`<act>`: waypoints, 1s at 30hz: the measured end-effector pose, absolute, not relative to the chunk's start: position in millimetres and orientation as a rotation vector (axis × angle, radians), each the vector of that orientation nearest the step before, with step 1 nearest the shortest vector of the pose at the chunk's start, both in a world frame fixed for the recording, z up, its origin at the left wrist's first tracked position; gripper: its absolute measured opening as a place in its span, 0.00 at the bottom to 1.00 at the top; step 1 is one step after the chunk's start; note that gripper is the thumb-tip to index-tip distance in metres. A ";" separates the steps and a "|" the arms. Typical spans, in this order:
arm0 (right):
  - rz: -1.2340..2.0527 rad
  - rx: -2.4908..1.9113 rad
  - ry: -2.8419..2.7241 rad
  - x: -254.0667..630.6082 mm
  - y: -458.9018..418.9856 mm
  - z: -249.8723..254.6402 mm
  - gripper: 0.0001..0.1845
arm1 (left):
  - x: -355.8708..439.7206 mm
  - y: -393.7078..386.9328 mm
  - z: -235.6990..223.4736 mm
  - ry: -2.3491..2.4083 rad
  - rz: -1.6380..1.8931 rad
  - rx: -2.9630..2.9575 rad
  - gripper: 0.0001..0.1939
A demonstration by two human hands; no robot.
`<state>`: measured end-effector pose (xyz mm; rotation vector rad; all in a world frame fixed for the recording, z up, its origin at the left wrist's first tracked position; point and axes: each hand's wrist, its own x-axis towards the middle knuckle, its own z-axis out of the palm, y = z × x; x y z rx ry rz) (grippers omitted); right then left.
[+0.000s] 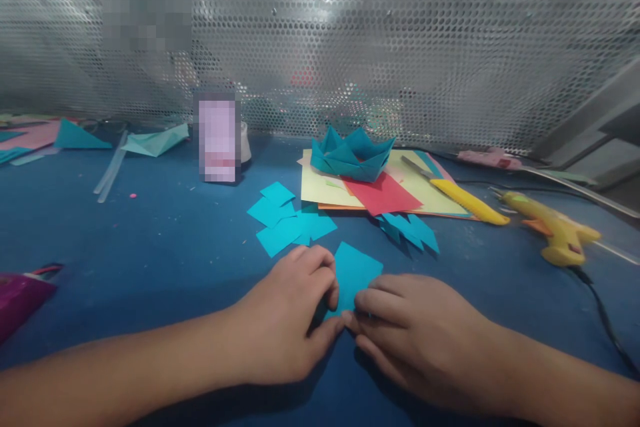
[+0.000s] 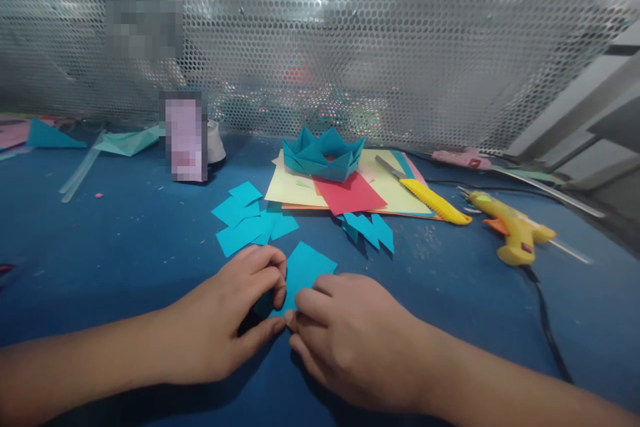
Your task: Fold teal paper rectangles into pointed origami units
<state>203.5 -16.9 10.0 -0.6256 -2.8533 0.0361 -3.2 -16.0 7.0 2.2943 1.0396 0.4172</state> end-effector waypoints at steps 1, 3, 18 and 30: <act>0.038 -0.626 -2.850 203.9 -17.2 10.2 0.17 | -2.9 -16.6 7.2 1.044 0.410 2.291 0.04; 0.031 -0.623 -2.840 204.7 -17.8 10.4 0.17 | -2.8 -17.4 7.6 1.052 0.394 2.282 0.04; 0.114 -0.547 -2.692 216.4 0.6 7.0 0.12 | -7.3 -13.5 5.0 0.958 0.491 2.256 0.07; 0.345 -0.822 -2.680 215.2 11.0 1.9 0.23 | -7.5 -22.8 -0.7 0.813 0.410 2.827 0.10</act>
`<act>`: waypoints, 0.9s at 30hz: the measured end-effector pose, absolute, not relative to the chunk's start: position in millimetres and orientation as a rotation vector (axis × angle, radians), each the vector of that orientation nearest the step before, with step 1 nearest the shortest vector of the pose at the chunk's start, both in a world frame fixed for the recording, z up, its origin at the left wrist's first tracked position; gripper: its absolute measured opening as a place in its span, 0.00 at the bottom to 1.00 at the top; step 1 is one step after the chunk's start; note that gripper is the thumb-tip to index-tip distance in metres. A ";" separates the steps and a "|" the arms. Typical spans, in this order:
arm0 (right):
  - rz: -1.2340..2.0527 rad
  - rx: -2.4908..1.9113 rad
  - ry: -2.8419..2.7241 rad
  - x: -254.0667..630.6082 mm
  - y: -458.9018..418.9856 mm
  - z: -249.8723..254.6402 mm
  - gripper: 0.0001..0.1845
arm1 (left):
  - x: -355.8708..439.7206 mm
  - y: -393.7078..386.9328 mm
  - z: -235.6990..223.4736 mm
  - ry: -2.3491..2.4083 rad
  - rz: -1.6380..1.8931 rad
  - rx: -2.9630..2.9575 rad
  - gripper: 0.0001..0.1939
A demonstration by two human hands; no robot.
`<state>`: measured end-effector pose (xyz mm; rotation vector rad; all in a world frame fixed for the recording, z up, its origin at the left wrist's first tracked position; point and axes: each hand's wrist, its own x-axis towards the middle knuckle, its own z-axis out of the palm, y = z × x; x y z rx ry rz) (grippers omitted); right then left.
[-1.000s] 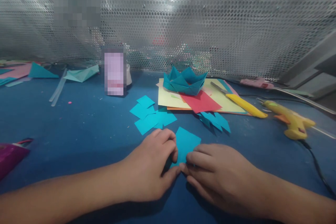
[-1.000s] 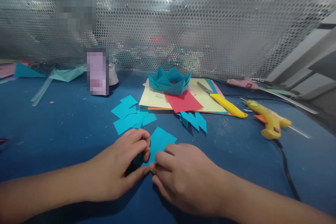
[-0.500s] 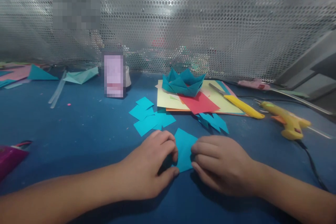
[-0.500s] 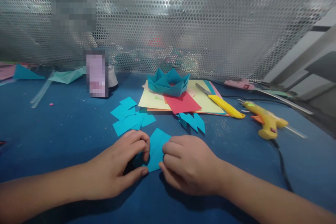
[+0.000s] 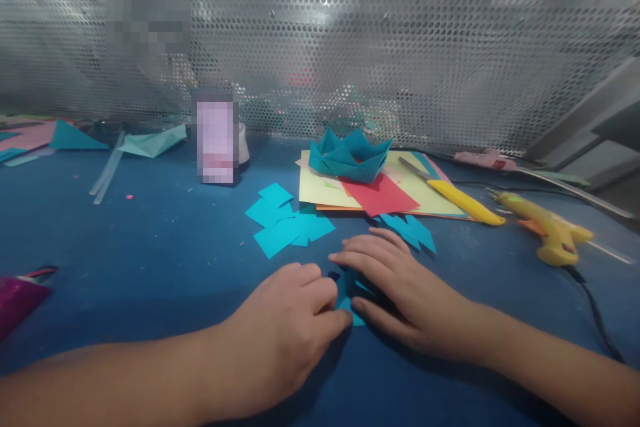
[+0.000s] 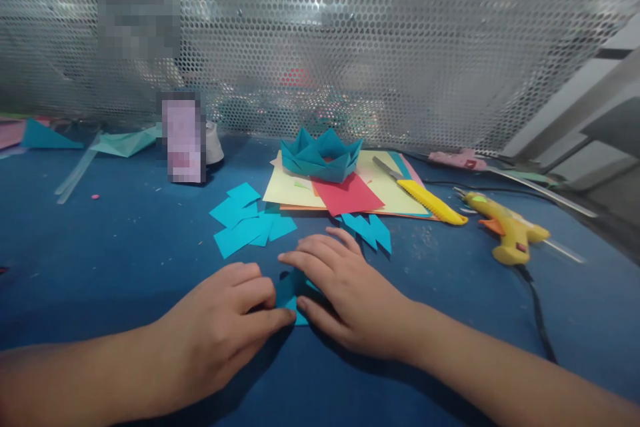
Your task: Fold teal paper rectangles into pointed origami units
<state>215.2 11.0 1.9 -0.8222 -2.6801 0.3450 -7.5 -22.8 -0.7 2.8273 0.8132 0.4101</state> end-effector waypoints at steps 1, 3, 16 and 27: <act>0.324 -0.839 -2.645 215.9 11.5 3.0 0.19 | -8.1 -22.6 -1.2 0.791 0.389 2.876 0.11; 0.312 -0.841 -2.596 217.1 12.2 4.9 0.11 | -9.6 -21.3 -1.2 0.768 0.384 2.934 0.12; 0.634 -1.132 -2.514 218.6 10.7 12.5 0.05 | -12.7 -13.6 3.9 0.546 0.227 2.962 0.13; 0.843 -0.904 -2.439 211.6 16.2 5.2 0.09 | 0.4 -32.1 16.1 0.831 -0.198 2.936 0.17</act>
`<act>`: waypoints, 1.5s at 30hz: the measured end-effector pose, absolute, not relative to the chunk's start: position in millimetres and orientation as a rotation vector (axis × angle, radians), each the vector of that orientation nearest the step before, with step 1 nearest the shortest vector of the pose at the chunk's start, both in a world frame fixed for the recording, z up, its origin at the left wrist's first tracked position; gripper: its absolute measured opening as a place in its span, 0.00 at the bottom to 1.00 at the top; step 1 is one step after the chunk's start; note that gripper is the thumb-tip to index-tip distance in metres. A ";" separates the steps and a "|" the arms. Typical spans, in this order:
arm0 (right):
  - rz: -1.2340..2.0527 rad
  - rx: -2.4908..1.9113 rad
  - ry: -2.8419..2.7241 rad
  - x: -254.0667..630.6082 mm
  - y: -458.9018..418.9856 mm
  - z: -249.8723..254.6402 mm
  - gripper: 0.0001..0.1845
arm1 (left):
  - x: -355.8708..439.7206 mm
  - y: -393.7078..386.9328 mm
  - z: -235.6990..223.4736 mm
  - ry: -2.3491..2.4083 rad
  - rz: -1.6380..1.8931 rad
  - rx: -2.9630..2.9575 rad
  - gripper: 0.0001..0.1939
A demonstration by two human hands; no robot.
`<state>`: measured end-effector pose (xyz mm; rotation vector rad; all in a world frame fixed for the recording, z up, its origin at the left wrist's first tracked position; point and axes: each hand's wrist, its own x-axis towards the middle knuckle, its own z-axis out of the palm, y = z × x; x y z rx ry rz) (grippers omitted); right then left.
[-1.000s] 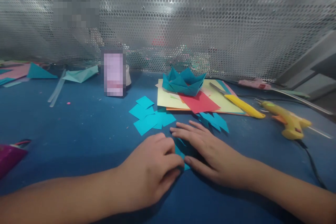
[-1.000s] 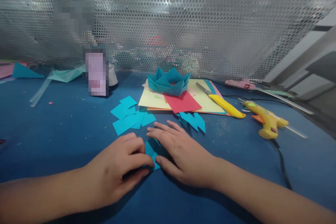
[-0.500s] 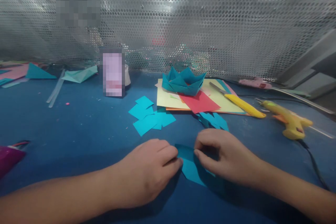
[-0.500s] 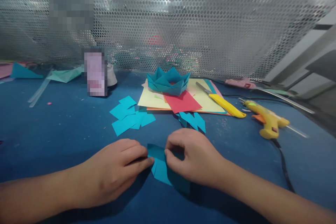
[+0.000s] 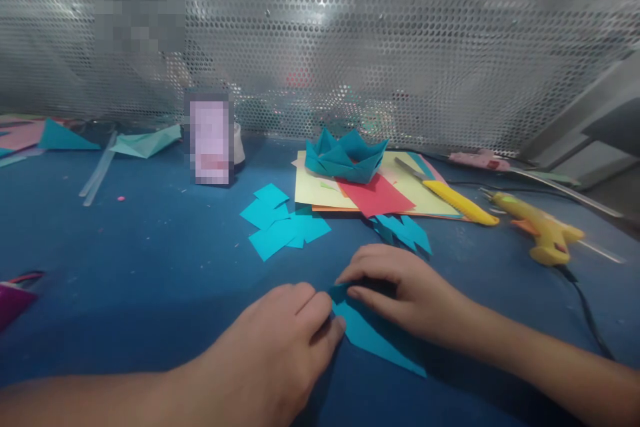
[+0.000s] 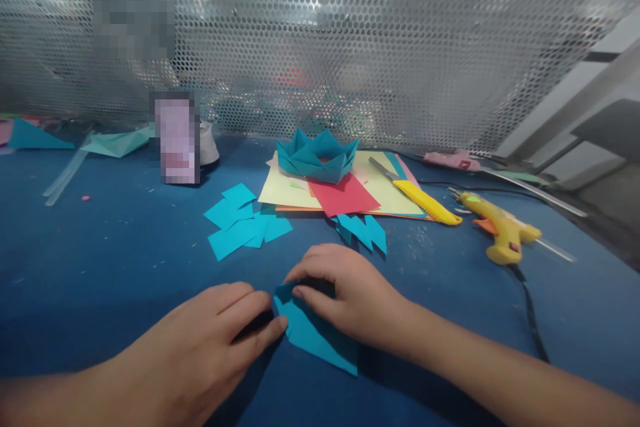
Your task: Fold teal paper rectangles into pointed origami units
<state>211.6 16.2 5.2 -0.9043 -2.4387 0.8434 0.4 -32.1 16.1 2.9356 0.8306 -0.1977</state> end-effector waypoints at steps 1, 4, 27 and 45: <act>0.841 -0.924 -2.430 211.7 16.4 4.3 0.08 | 1.9 -33.2 16.5 0.865 -0.232 2.922 0.19; 0.827 -0.994 -2.412 211.8 16.5 0.8 0.04 | 5.4 -36.6 16.9 0.909 -0.314 2.913 0.23; 0.750 -0.959 -2.446 211.1 14.4 -6.2 0.06 | 2.5 -34.3 6.9 0.940 -0.498 2.769 0.39; 0.735 -0.961 -2.456 210.2 14.3 -8.0 0.05 | -0.1 -35.1 2.6 0.951 -0.394 2.819 0.34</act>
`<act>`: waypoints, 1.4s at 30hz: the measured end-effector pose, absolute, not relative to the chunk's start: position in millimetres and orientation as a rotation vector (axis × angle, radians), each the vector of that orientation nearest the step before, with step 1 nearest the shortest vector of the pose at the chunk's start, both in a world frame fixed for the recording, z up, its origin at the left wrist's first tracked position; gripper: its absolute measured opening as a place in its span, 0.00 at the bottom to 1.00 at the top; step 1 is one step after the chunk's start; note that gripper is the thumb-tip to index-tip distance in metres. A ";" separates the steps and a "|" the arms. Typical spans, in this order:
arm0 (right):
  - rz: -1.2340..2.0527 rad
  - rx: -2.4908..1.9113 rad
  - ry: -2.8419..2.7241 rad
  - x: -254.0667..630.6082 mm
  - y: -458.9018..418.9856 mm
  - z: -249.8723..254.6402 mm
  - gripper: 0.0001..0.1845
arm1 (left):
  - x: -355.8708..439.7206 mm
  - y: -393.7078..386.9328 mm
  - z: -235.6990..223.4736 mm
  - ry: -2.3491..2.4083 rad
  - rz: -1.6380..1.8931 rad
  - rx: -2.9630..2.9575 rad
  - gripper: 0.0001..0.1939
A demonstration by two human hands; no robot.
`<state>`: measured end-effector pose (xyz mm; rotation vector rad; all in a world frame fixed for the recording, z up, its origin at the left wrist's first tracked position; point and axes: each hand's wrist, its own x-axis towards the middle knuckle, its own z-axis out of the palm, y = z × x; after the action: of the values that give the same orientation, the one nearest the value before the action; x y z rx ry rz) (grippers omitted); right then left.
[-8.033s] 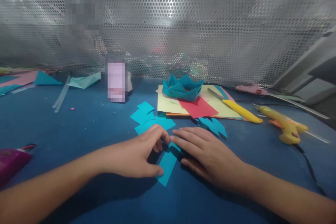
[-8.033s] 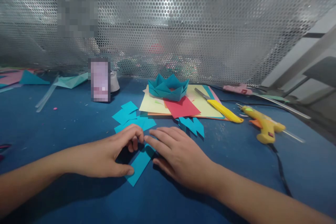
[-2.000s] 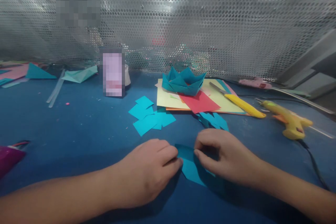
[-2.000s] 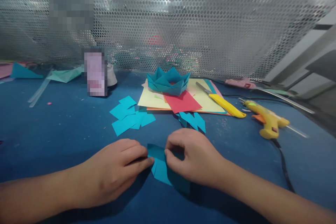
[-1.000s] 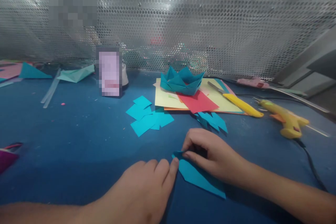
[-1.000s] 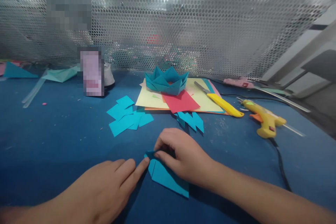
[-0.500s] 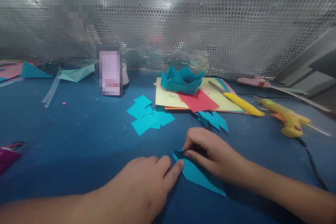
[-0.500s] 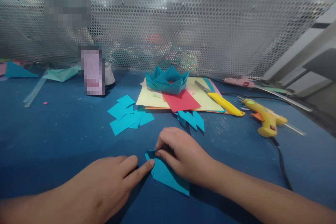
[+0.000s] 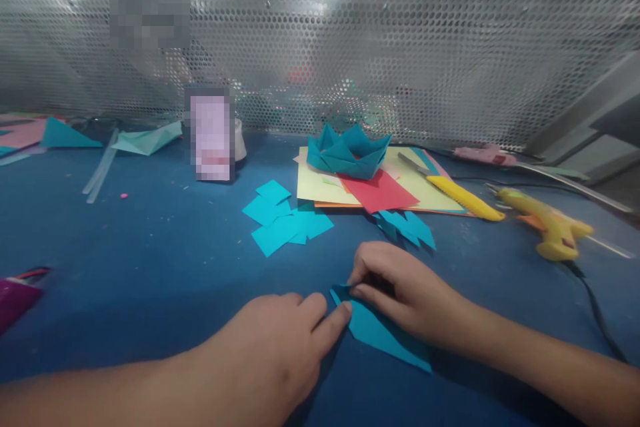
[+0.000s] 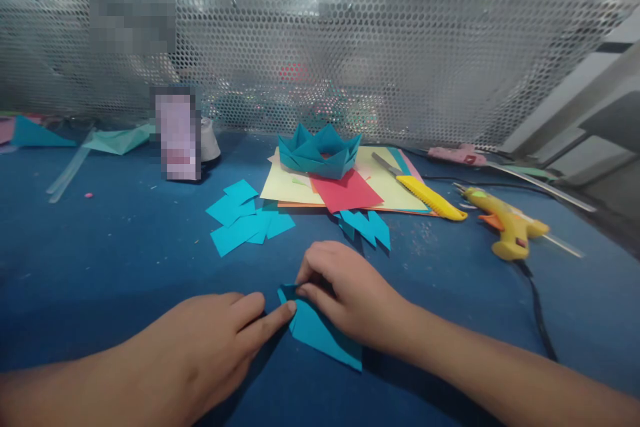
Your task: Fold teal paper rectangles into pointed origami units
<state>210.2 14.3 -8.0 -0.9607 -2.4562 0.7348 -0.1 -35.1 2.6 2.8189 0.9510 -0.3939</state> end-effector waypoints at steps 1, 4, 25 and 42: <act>0.740 -0.965 -2.460 210.1 14.1 -7.7 0.05 | 0.3 -34.9 3.5 0.948 -0.401 2.817 0.34; 0.744 -0.972 -2.471 209.8 12.6 -5.1 0.05 | 1.5 -33.9 6.5 0.950 -0.433 2.804 0.33; 0.757 -1.016 -2.510 211.6 8.7 -2.6 0.04 | 7.2 -33.7 20.0 1.101 -0.448 2.692 0.21; 0.793 -1.012 -2.521 213.6 8.5 -2.3 0.04 | 8.2 -32.5 20.2 1.209 -0.582 2.730 0.25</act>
<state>213.6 8.5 -2.3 -1.0123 -2.5211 0.7931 8.2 -32.5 20.2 2.7305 1.2089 -0.5816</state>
